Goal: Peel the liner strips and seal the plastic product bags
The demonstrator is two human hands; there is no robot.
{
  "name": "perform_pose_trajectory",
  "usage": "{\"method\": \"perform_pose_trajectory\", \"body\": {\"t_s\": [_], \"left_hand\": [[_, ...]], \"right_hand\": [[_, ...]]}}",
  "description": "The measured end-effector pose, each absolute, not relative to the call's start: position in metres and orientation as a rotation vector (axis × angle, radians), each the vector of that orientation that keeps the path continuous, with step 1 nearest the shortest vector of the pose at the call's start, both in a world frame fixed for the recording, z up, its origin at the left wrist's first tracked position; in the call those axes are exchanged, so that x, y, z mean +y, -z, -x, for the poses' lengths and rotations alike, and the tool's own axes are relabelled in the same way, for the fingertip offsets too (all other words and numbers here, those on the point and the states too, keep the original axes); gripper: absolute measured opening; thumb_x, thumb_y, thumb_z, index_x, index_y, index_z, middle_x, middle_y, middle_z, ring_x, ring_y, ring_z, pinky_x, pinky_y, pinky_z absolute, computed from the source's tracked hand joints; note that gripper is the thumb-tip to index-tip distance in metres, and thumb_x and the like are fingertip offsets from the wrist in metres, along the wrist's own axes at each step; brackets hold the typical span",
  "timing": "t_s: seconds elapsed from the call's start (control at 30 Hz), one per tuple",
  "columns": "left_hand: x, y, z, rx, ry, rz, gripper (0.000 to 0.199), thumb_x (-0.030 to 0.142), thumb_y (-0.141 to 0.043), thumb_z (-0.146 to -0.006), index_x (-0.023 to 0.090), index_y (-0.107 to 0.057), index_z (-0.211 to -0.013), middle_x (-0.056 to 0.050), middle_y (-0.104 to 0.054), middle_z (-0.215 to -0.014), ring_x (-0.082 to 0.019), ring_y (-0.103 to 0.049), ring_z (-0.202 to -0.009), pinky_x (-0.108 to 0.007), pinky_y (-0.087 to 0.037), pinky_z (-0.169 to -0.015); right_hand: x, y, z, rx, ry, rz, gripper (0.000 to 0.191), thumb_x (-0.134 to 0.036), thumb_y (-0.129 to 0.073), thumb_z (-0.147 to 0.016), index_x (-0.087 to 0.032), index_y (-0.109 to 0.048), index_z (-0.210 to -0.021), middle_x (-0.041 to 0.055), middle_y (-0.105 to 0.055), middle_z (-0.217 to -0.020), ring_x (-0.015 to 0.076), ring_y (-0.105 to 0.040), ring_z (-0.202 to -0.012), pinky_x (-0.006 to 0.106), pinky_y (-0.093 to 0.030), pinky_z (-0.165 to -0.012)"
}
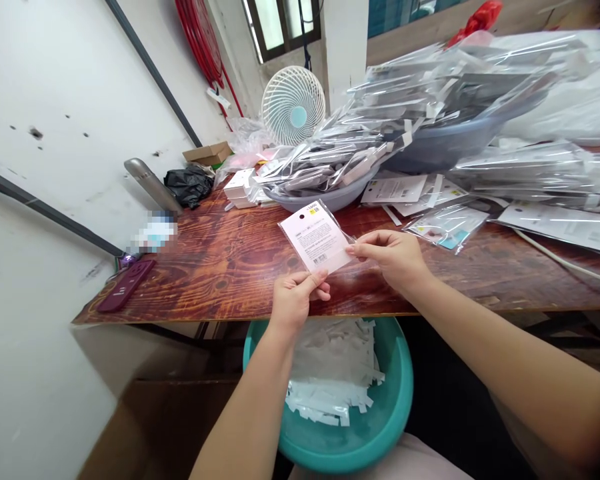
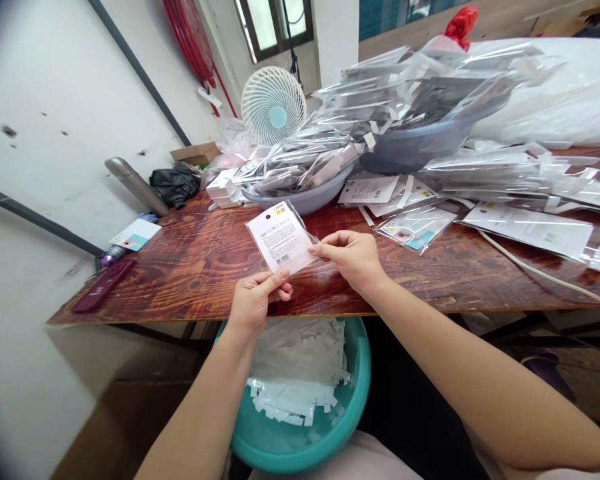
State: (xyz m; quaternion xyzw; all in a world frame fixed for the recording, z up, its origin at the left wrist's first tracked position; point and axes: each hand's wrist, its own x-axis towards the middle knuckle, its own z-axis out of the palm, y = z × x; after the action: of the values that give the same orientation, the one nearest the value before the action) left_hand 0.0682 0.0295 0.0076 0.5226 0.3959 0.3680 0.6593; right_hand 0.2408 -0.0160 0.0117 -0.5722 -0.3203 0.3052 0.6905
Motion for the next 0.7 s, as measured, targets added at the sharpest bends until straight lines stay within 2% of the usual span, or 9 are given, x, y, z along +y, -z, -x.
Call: {"method": "perform_pose_trajectory", "body": {"t_s": [0.2,0.27,0.37,0.43,0.57,0.7], "left_hand": [[0.028,-0.005,-0.067,0.898,-0.878,-1.21,0.022,0.032,-0.078,-0.061,0.012,-0.071,-0.06,-0.003,-0.065,-0.056,-0.011,-0.057,-0.047,-0.023,-0.049,-0.052],[0.029,-0.003,-0.067,0.874,-0.911,-1.203,0.02,0.031,-0.079,-0.06,0.013,-0.072,-0.064,-0.004,-0.069,-0.067,-0.012,-0.062,-0.058,-0.025,-0.052,-0.06],[0.028,-0.003,-0.068,0.812,-0.936,-1.16,0.018,0.029,-0.078,-0.061,0.014,-0.074,-0.071,-0.006,-0.07,-0.096,-0.016,-0.065,-0.084,-0.026,-0.054,-0.075],[0.026,-0.004,-0.068,0.775,-0.923,-1.105,0.02,0.027,-0.078,-0.062,0.014,-0.075,-0.077,-0.006,-0.069,-0.102,-0.018,-0.064,-0.091,-0.028,-0.054,-0.079],[0.024,-0.005,-0.067,0.711,-0.904,-0.987,0.024,0.025,-0.076,-0.064,0.014,-0.074,-0.086,-0.007,-0.071,-0.097,-0.017,-0.064,-0.087,-0.026,-0.056,-0.073],[0.026,-0.005,-0.067,0.753,-0.88,-0.911,0.023,0.021,-0.077,-0.062,0.012,-0.073,-0.084,-0.007,-0.072,-0.092,-0.013,-0.064,-0.077,-0.019,-0.055,-0.059]], "right_hand": [[-0.015,-0.004,-0.233,-0.7,-0.606,1.243,0.02,-0.027,-0.083,-0.05,-0.017,-0.068,-0.058,-0.0007,-0.063,-0.057,0.0116,-0.053,-0.054,0.027,-0.041,-0.053],[-0.014,-0.002,-0.229,-0.682,-0.558,1.244,0.02,-0.027,-0.082,-0.05,-0.018,-0.067,-0.059,-0.0005,-0.064,-0.059,0.0119,-0.053,-0.055,0.028,-0.043,-0.055],[-0.014,0.0,-0.223,-0.613,-0.531,1.208,0.02,-0.024,-0.082,-0.049,-0.017,-0.066,-0.057,-0.0011,-0.063,-0.059,0.0113,-0.053,-0.054,0.028,-0.044,-0.055],[-0.014,0.0,-0.219,-0.565,-0.541,1.154,0.019,-0.021,-0.082,-0.049,-0.018,-0.065,-0.056,-0.0015,-0.063,-0.059,0.011,-0.053,-0.055,0.027,-0.044,-0.056],[-0.012,0.001,-0.211,-0.461,-0.571,1.088,0.019,-0.015,-0.082,-0.047,-0.017,-0.064,-0.054,-0.0024,-0.061,-0.057,0.0112,-0.054,-0.055,0.027,-0.045,-0.056],[-0.009,0.004,-0.205,-0.403,-0.586,1.055,0.021,-0.013,-0.08,-0.045,-0.017,-0.06,-0.05,-0.0031,-0.06,-0.054,0.0111,-0.053,-0.052,0.028,-0.045,-0.055]]}}
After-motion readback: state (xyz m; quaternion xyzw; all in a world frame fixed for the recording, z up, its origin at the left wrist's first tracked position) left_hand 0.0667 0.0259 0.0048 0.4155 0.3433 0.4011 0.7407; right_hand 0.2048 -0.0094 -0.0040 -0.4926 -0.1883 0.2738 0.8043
